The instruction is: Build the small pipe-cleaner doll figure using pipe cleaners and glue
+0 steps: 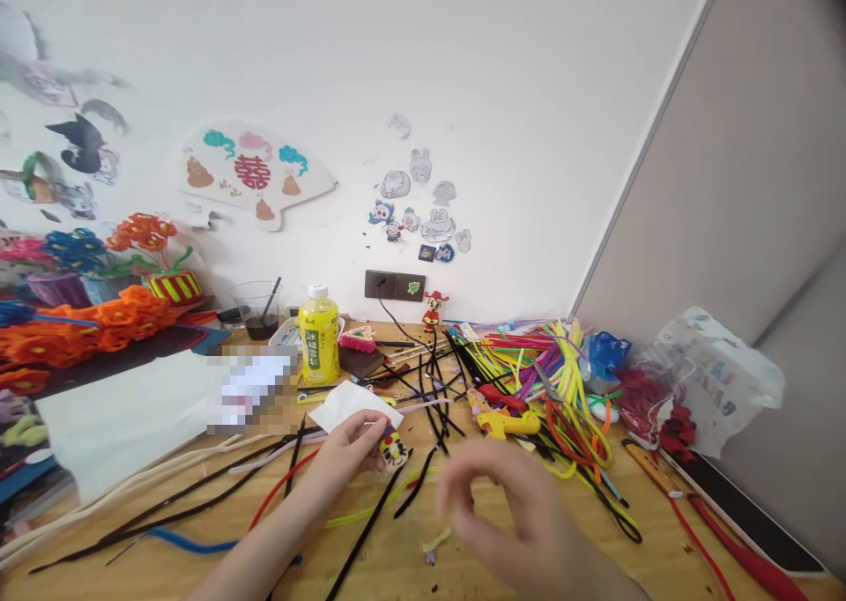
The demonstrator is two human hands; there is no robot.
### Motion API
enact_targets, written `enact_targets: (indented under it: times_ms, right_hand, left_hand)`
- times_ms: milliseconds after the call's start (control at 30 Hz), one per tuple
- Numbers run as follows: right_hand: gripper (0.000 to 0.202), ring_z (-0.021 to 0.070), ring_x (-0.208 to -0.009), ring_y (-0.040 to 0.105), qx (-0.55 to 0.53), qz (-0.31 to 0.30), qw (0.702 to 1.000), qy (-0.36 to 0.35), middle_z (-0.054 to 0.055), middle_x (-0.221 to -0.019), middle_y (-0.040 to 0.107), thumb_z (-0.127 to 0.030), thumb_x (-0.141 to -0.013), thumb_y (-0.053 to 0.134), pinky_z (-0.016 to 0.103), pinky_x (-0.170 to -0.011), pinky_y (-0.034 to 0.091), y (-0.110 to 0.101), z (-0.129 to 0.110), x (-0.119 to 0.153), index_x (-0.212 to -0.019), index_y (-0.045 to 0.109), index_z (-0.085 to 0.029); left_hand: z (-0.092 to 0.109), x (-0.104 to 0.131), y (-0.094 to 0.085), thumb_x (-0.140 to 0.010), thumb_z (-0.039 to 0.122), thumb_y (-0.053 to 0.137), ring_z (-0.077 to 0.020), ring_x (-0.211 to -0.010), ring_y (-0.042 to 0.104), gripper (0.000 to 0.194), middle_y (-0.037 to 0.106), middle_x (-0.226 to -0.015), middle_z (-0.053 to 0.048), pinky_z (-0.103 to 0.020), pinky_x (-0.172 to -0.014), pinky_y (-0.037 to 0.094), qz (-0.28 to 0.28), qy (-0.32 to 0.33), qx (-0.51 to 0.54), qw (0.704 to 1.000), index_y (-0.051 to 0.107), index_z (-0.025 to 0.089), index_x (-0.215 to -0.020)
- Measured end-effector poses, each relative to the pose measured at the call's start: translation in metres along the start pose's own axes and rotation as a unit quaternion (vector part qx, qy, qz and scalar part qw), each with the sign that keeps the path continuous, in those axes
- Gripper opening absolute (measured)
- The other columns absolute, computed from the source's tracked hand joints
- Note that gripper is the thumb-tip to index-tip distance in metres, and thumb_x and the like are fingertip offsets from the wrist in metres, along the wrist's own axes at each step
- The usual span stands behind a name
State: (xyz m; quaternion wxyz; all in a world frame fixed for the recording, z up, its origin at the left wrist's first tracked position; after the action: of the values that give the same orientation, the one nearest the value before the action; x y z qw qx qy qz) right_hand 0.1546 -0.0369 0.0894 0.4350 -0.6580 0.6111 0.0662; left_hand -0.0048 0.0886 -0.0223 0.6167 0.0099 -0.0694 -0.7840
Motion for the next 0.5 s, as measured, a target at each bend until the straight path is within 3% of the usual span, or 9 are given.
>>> enact_targets:
  times_ms: [100,167,233,333,500]
  right_hand:
    - [0.045,0.0183,-0.075,0.06,0.05,-0.017,0.994,0.098,0.006,-0.093,0.064,-0.036,-0.065,0.069,0.03,-0.065,0.05,0.029,0.058,-0.012,-0.106,0.056,-0.022]
    - [0.048,0.0198,-0.08,0.059,0.048,-0.034,0.992,0.114,0.006,-0.098,0.063,-0.026,-0.062,0.071,0.031,-0.069,0.049,0.043,0.08,-0.01,-0.108,0.055,-0.022]
    - [0.041,0.0185,-0.077,0.059,0.032,-0.039,0.993,0.109,0.004,-0.095,0.063,-0.02,-0.064,0.068,0.029,-0.067,0.049,0.052,0.09,-0.005,-0.104,0.057,-0.022]
    - [0.03,0.0152,-0.068,0.059,0.01,0.004,0.994,0.109,0.003,-0.087,0.063,-0.012,-0.068,0.061,0.027,-0.064,0.049,0.056,0.097,0.001,-0.097,0.059,-0.019]
    - [0.024,0.0158,-0.071,0.058,-0.043,0.059,0.991,0.113,0.005,-0.086,0.061,-0.014,-0.07,0.059,0.027,-0.065,0.049,0.061,0.106,0.007,-0.094,0.057,-0.016]
  left_hand:
    - [0.008,0.011,0.009,-0.059,0.045,0.07,-0.0095,-0.05,0.055,0.035,0.059,-0.063,0.004,-0.023,-0.053,0.046,-0.013,-0.003,0.054,0.998,0.057,0.017,-0.076]
    - [0.012,0.018,0.016,-0.06,0.043,0.071,-0.0104,-0.052,0.057,0.034,0.06,-0.064,0.004,-0.024,-0.057,0.047,-0.025,-0.013,0.084,0.996,0.056,0.018,-0.078]
    - [0.013,0.023,0.022,-0.06,0.043,0.071,-0.0117,-0.054,0.058,0.034,0.062,-0.065,0.003,-0.026,-0.059,0.048,-0.041,-0.021,0.107,0.993,0.057,0.018,-0.079]
    - [0.01,0.025,0.028,-0.058,0.043,0.073,-0.0145,-0.059,0.06,0.038,0.064,-0.068,0.001,-0.028,-0.062,0.048,-0.057,-0.026,0.134,0.989,0.06,0.018,-0.083]
    - [0.002,0.023,0.033,-0.051,0.038,0.078,-0.0154,-0.065,0.058,0.043,0.065,-0.071,-0.002,-0.024,-0.057,0.046,-0.068,0.002,0.102,0.992,0.064,0.017,-0.086]
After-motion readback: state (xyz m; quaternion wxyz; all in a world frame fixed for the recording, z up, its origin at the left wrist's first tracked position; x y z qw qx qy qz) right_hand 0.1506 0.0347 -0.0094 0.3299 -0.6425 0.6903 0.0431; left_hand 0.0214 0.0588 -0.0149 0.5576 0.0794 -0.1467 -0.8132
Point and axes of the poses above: each hand's wrist, its own x-axis away from the middle knuckle, its own y-axis out of the palm, z = x × y, the point moved 5 cm from there along -x, towards the middle knuckle
